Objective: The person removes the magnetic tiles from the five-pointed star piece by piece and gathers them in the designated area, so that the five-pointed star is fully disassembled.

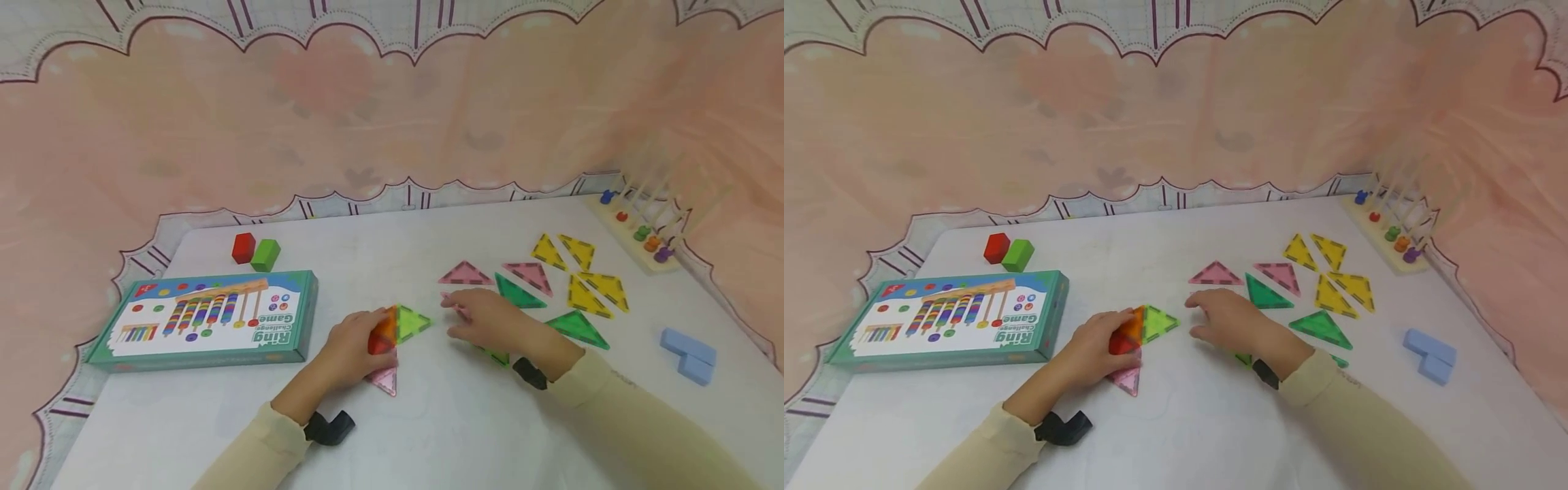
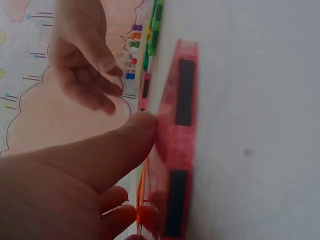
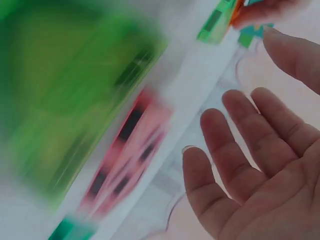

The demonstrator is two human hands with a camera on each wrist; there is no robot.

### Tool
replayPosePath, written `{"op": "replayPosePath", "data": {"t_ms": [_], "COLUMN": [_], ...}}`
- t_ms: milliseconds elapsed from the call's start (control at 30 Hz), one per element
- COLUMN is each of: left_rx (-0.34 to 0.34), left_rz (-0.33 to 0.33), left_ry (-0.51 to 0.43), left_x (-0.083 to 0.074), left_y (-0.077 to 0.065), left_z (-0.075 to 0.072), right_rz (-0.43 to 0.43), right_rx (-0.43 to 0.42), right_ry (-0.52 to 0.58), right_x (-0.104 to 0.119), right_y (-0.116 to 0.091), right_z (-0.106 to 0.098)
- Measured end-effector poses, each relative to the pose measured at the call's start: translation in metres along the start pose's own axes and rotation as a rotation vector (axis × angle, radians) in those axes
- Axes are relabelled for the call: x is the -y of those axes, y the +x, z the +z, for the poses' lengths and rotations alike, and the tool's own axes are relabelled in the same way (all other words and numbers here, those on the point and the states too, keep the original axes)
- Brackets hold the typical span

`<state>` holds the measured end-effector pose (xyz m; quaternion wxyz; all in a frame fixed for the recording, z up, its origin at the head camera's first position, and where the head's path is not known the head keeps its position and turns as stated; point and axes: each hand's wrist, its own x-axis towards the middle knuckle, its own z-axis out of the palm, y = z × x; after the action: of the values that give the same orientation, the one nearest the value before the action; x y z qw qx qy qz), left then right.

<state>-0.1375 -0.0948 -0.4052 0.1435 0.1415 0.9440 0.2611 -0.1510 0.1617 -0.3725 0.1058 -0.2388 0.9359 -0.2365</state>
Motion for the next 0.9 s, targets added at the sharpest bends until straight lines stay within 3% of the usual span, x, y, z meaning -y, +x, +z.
{"op": "replayPosePath", "data": {"t_ms": [167, 400, 633, 900], "left_rx": [-0.007, -0.063, -0.071, -0.065], "left_rz": [0.013, 0.009, -0.015, 0.0], "left_ry": [-0.056, -0.085, -0.105, -0.154], "left_x": [0.005, 0.006, 0.007, 0.008], "left_y": [-0.005, 0.001, 0.004, 0.004], "left_z": [0.001, 0.003, 0.0, -0.001], "right_rz": [0.029, 0.068, 0.154, 0.215], "right_rx": [0.1, 0.197, 0.186, 0.116], "right_ry": [-0.039, 0.088, 0.255, 0.275], "right_x": [0.022, 0.03, 0.041, 0.038], "right_y": [0.019, 0.028, 0.035, 0.041], "right_z": [0.018, 0.03, 0.03, 0.016]}}
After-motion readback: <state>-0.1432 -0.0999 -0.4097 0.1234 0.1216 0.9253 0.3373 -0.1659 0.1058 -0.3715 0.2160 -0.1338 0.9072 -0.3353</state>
